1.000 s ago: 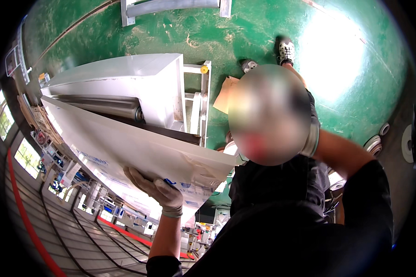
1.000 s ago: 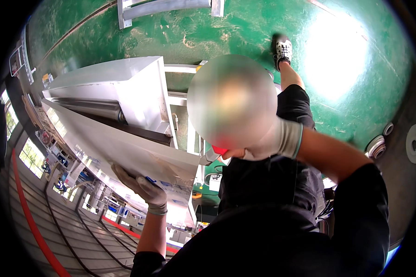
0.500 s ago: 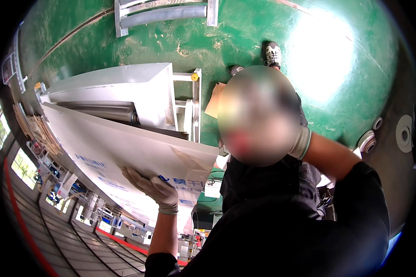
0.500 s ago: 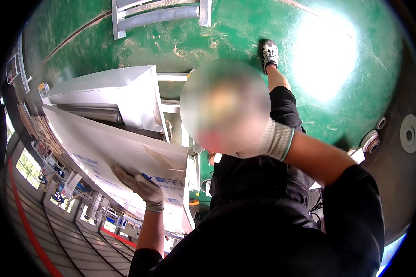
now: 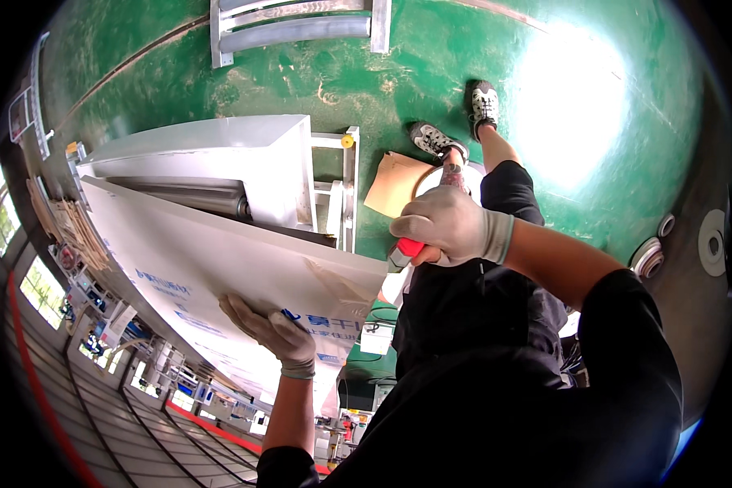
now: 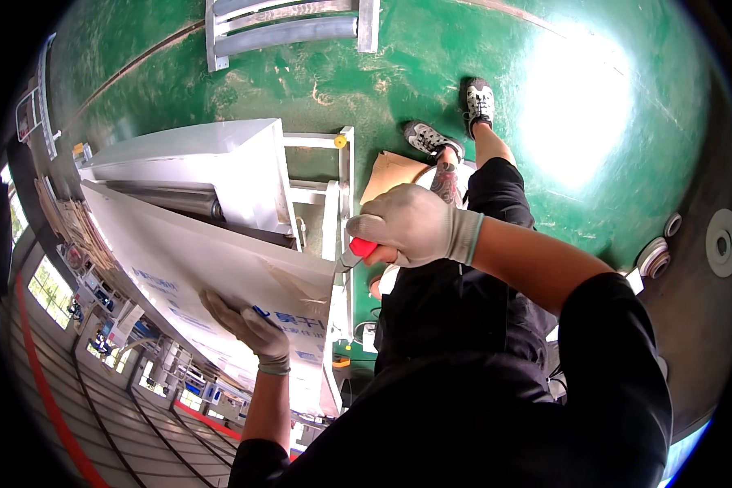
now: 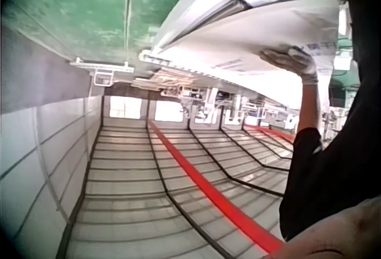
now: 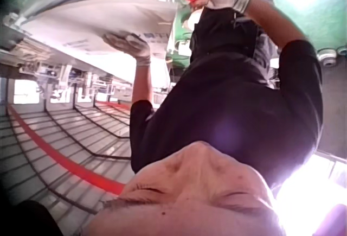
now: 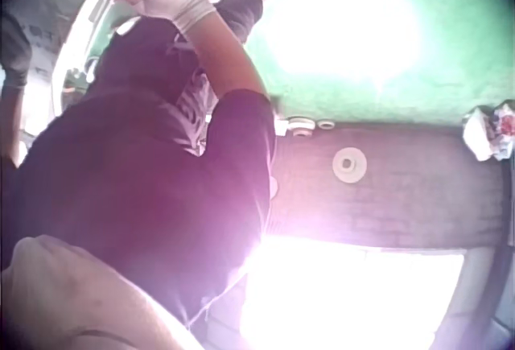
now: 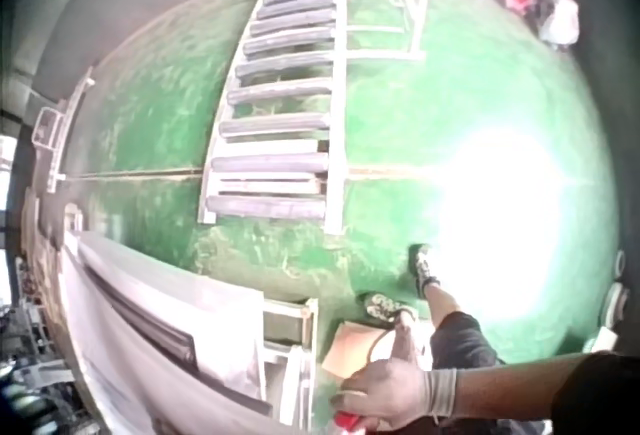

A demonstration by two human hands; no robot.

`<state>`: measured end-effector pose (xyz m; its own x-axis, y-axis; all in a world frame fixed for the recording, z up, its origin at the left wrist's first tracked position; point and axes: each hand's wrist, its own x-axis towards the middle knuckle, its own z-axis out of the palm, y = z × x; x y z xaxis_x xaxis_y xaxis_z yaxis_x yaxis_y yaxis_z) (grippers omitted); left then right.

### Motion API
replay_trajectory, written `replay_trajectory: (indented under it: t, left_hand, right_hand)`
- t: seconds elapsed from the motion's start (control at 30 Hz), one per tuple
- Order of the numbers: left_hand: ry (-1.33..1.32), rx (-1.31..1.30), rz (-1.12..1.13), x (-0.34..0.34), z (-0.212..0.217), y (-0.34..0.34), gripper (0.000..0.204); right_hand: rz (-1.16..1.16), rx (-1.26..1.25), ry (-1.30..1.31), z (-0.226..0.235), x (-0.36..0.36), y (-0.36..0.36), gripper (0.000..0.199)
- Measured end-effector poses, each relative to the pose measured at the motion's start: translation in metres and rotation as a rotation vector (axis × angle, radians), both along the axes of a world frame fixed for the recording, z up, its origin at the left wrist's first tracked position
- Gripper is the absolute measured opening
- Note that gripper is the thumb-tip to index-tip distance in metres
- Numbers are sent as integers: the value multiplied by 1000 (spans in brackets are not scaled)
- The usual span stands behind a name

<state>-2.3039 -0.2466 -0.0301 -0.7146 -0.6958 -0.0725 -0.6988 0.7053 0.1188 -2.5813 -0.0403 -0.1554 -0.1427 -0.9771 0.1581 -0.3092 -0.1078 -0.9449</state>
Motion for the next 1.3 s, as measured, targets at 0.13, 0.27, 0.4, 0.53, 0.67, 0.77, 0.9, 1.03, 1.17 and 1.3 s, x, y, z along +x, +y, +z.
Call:
replay_trajectory:
  t: [0.13,0.27,0.4,0.53,0.67,0.77,0.9,1.03,1.17,1.3]
  left_hand:
    - [6,-6,-15,3,0,-1,76]
    - [16,2,-2,-2,-2,0,76]
    - [9,-11,4,2,-1,-1,77]
    - [25,-19,22,6,-3,-2,76]
    - [33,-25,20,10,-6,-3,76]
    - [38,-28,11,8,-5,-3,76]
    - [34,-37,-9,9,-4,-4,77]
    - [42,-29,-10,7,-4,-2,74]
    - [66,-37,-15,8,-6,-1,74]
    - [101,-44,-35,5,-6,-1,72]
  right_hand:
    - [0,-165,91,-5,-24,-11,46]
    - [215,-126,297,17,-63,-23,44]
    - [300,-116,331,33,-84,-32,38]
    - [321,-92,310,41,-89,-36,38]
    - [369,-15,337,50,-95,-33,35]
    - [375,25,354,59,-97,-34,33]
    - [353,68,282,57,-94,-28,36]
    - [301,194,172,68,-86,-14,32]
    - [225,271,184,84,-79,-5,32]
    - [31,280,185,92,-63,26,38]
